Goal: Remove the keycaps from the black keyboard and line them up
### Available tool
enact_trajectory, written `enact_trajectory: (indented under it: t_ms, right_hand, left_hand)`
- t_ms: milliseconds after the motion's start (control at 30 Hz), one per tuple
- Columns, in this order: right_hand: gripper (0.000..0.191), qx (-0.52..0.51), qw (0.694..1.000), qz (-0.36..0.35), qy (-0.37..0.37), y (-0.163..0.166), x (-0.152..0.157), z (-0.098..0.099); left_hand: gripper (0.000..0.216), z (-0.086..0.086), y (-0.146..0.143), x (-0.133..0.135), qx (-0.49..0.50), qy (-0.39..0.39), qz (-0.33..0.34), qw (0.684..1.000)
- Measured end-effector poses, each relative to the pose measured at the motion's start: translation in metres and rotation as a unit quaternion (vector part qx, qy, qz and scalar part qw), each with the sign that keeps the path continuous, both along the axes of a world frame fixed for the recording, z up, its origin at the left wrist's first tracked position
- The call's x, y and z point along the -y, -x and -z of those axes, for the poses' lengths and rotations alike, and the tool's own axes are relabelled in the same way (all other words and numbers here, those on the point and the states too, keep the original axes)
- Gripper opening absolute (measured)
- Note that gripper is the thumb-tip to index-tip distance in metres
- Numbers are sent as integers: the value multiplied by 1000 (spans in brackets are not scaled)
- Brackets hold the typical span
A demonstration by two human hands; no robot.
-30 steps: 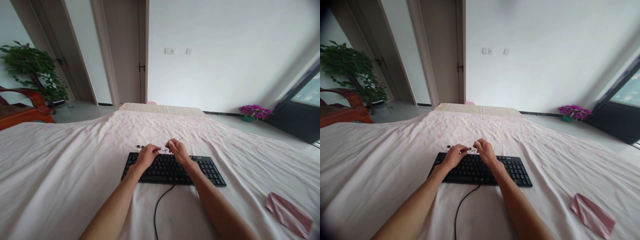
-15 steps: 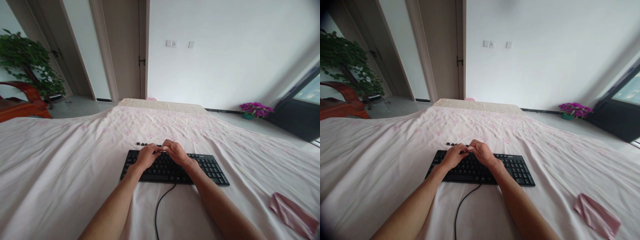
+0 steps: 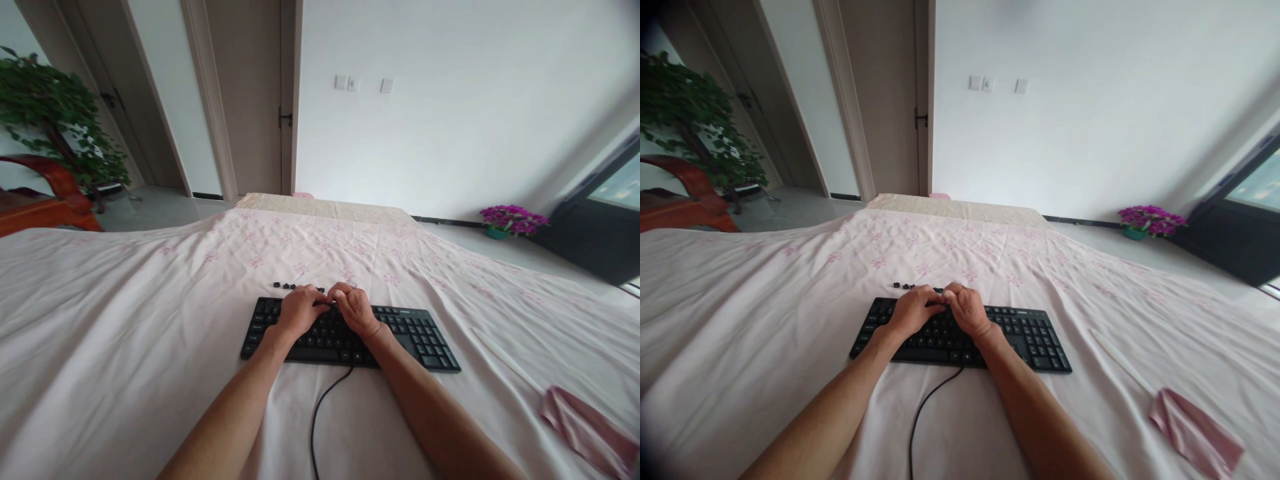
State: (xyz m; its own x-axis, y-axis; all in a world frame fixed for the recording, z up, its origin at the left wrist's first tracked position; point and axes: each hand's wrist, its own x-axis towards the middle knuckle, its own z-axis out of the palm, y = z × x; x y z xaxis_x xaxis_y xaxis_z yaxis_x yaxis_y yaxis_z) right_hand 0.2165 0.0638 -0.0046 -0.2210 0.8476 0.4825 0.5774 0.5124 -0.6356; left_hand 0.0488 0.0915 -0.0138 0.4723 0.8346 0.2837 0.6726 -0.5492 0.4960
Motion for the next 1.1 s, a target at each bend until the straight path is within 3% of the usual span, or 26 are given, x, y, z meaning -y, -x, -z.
enact_trajectory:
  t_ms: [400,533,700,867,967,1100]
  right_hand:
    - [39,1,998,3,-62,3,7,-2]
    - [36,52,989,-23,-138,4,9,-4]
    - [36,144,966,-3,-216,8,15,-10]
    - [34,137,955,-32,-263,9,14,-13]
    - [34,114,961,8,-253,6,11,-10]
    - [29,151,968,116,-163,3,9,-10]
  left_hand:
    - [13,3,1,2,51,3,25,998]
    - [14,1,2,3,71,11,14,997]
    - [11,-1,4,3,91,26,-16,995]
    - [16,0,2,3,129,33,-49,990]
    - [37,4,2,-1,211,80,-58,972]
    - [47,8,5,-7,315,108,-55,941]
